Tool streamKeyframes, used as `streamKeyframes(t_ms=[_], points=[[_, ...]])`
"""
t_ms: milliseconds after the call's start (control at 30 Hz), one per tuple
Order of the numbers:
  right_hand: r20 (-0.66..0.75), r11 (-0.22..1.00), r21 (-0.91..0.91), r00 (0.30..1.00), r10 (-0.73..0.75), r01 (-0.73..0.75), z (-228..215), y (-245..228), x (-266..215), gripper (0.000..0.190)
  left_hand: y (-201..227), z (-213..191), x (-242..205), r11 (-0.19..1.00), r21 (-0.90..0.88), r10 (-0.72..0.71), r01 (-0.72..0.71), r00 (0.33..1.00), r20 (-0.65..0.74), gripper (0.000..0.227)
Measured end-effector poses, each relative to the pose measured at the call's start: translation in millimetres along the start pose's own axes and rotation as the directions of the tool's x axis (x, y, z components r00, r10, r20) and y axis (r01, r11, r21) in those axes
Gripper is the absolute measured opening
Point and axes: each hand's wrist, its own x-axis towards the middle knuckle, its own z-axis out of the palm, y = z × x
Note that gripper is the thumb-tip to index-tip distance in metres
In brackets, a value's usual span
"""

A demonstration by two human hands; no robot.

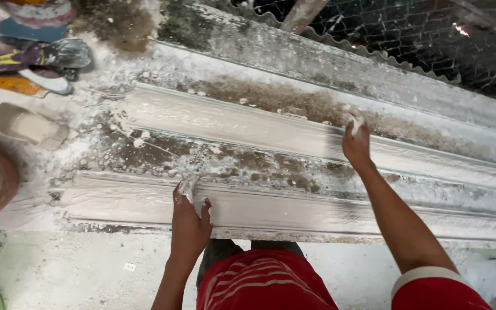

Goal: Applying and smoothing a plaster or gypsum mixture into a long mold to create decorative architectural moldings.

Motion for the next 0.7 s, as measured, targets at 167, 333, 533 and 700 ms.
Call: streamKeyframes(t_ms=[167, 333, 533, 700], points=[[-0.055, 0.754, 0.556, 0.889, 0.454, -0.351, 69, -48, 48, 0.061, 63, 4, 13, 0.972, 0.004, -0.233, 0.236, 0.957, 0.172, 0.056], [0.017, 0.578, 0.693, 0.811, 0.585, -0.431, 85, -8, 37, 0.058, 52, 29, -4, 0.996, 0.07, 0.043, -0.048, 0.996, 0.077, 0.049], [0.232, 0.989, 0.13, 0.968, -0.096, 0.066, 58, -53, -18, 0.049, 23, 71, -13, 0.986, 0.149, 0.061, -0.076, 0.993, 0.103, 0.034], [0.333, 0.92, -0.306, 0.933, -0.138, 0.245, 59, -82, -38, 0.07, 78, 86, -14, 0.993, 0.118, -0.025, -0.001, 0.975, 0.22, 0.048]])
